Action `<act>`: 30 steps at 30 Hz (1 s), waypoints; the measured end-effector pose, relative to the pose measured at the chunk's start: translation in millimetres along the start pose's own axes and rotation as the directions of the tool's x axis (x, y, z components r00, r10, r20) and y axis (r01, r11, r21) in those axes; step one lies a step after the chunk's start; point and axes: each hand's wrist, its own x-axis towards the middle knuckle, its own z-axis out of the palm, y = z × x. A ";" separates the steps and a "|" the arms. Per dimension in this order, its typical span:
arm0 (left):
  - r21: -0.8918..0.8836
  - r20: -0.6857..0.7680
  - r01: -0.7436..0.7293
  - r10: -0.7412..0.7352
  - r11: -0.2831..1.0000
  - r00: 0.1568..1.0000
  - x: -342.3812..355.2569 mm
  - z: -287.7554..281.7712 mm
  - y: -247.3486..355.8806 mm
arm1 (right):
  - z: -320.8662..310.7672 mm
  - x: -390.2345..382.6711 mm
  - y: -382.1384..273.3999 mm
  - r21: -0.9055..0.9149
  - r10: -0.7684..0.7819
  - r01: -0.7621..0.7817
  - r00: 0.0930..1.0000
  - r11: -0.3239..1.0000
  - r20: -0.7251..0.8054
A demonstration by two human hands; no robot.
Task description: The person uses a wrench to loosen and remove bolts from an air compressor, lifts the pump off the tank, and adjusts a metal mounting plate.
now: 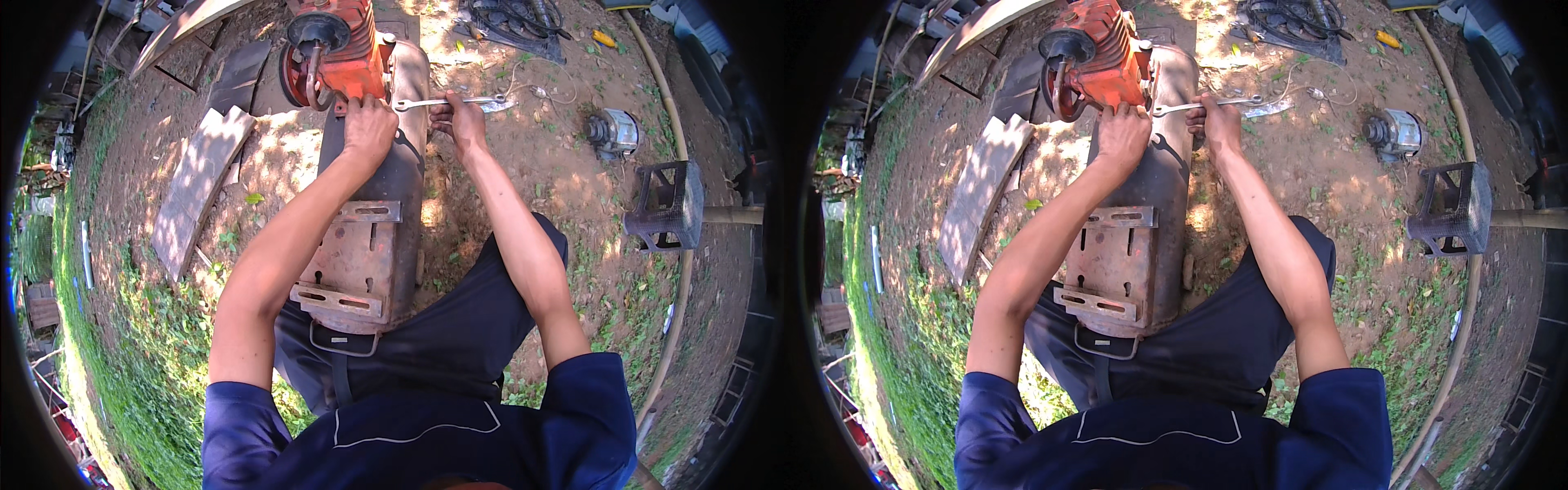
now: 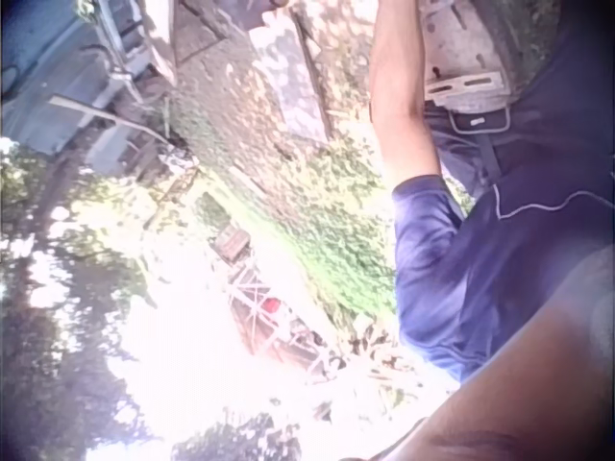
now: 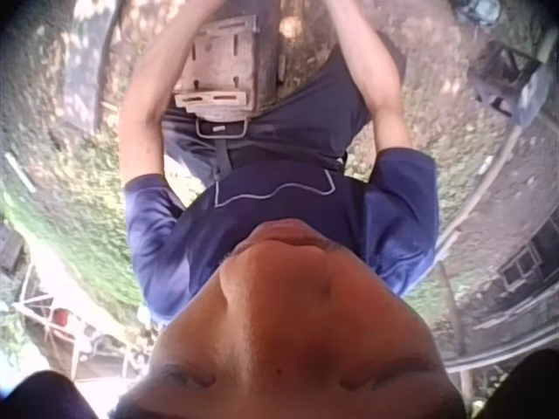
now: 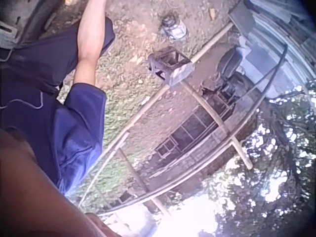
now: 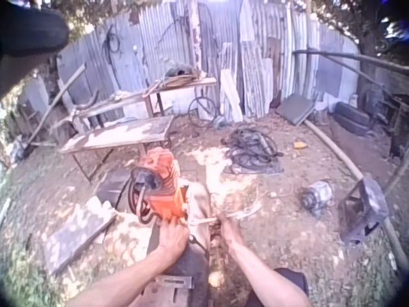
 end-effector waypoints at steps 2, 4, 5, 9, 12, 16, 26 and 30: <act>-0.030 -0.047 0.023 -0.024 0.999 0.999 7.6 1.6 2.3 | -3.8 -0.3 -1.0 -0.004 -0.006 0.006 1.000 1.000 -0.010; -0.064 0.023 0.065 -0.063 0.996 0.998 17.4 -8.2 1.8 | -5.6 0.8 -1.7 -0.001 -0.015 0.015 1.000 1.000 -0.016; -0.032 0.024 0.045 -0.044 0.998 0.999 18.3 -7.6 0.7 | -4.1 -1.1 -1.4 0.000 -0.015 0.015 1.000 1.000 -0.015; 0.005 0.031 0.100 -0.100 0.995 0.995 21.7 -0.7 2.0 | -2.1 -3.1 -1.1 -0.007 -0.006 0.006 1.000 1.000 -0.011; -0.003 0.045 0.116 -0.115 0.993 0.992 22.5 8.2 0.1 | -2.7 -2.2 1.0 -0.013 -0.009 0.009 1.000 1.000 -0.006; -0.171 0.073 0.128 -0.117 0.977 0.990 23.0 1.7 -2.8 | -9.2 -0.6 1.7 0.010 -0.016 0.016 1.000 1.000 -0.012; -0.178 0.095 0.140 -0.125 0.974 0.988 21.2 0.8 -2.6 | -7.2 -2.9 -0.8 -0.041 0.036 -0.035 0.999 0.999 0.011; -0.261 0.074 0.172 -0.158 0.950 0.985 18.0 4.2 1.4 | -9.0 0.6 1.3 0.008 0.007 -0.007 1.000 1.000 -0.013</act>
